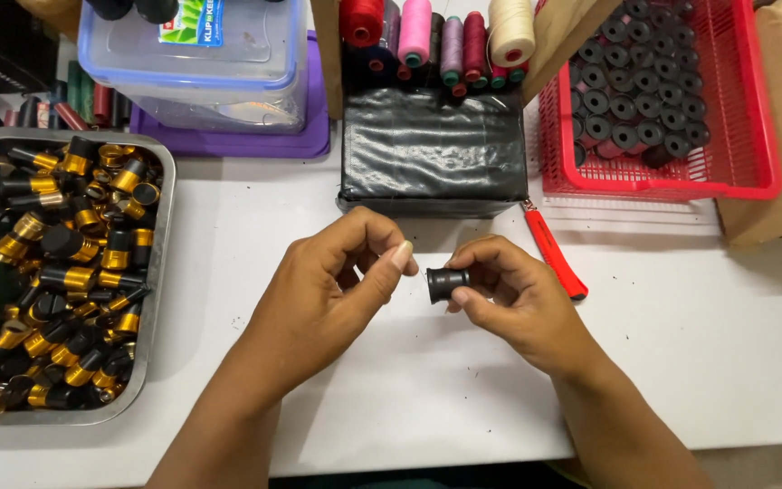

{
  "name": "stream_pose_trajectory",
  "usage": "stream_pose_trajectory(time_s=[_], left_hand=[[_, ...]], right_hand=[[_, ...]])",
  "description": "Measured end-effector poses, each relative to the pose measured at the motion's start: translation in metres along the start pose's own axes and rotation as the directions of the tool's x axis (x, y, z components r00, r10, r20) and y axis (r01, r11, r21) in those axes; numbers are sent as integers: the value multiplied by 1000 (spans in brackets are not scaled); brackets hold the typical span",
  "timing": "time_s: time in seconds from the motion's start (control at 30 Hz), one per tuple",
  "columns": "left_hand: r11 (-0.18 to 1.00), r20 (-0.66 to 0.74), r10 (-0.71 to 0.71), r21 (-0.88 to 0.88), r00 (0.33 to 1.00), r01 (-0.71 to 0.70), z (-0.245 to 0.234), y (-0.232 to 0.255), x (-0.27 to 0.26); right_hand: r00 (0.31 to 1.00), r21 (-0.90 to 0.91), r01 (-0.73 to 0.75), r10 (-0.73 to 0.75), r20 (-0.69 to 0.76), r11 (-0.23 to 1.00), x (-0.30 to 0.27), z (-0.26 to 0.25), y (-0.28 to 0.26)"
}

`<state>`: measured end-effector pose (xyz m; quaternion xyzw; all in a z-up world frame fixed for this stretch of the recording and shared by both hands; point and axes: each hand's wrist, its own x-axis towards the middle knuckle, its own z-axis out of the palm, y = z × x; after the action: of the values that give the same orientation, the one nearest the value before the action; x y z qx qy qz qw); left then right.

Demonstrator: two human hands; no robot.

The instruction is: The person winds a thin thread onto a small black plastic bobbin by hand. They repeatedly pull the thread taut and rotate the bobbin to build up layers. The workspace contains multiple finished bobbins and spools of colored thread.

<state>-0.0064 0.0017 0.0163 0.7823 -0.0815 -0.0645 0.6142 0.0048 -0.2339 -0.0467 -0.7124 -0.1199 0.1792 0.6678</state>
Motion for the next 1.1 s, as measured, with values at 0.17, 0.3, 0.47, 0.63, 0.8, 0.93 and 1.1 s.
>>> stream_pose_trajectory(time_s=[0.17, 0.3, 0.47, 0.63, 0.8, 0.93, 1.1], left_hand=[[996, -64, 54, 70, 997, -49, 2, -14, 7], [988, -80, 110, 118, 991, -100, 4, -21, 11], [986, -69, 113, 127, 991, -104, 5, -25, 15], [978, -50, 163, 143, 985, -155, 8, -32, 17], [979, -5, 161, 129, 987, -160, 12, -34, 18], [975, 15, 171, 141, 985, -171, 15, -35, 18], [982, 68, 133, 123, 989, -141, 20, -37, 17]], right_hand=[[996, -55, 76, -73, 52, 996, -4, 3, -3], [988, -109, 140, -132, 74, 984, -9, 2, -2], [979, -108, 189, -179, 100, 976, -14, 2, -10], [963, -10, 231, -228, 143, 973, -21, -2, -16], [921, 140, 313, -336, 197, 939, -29, -17, -18], [897, 106, 393, -406, 172, 913, -33, -26, -24], [894, 118, 425, -437, 102, 897, -38, -34, -25]])
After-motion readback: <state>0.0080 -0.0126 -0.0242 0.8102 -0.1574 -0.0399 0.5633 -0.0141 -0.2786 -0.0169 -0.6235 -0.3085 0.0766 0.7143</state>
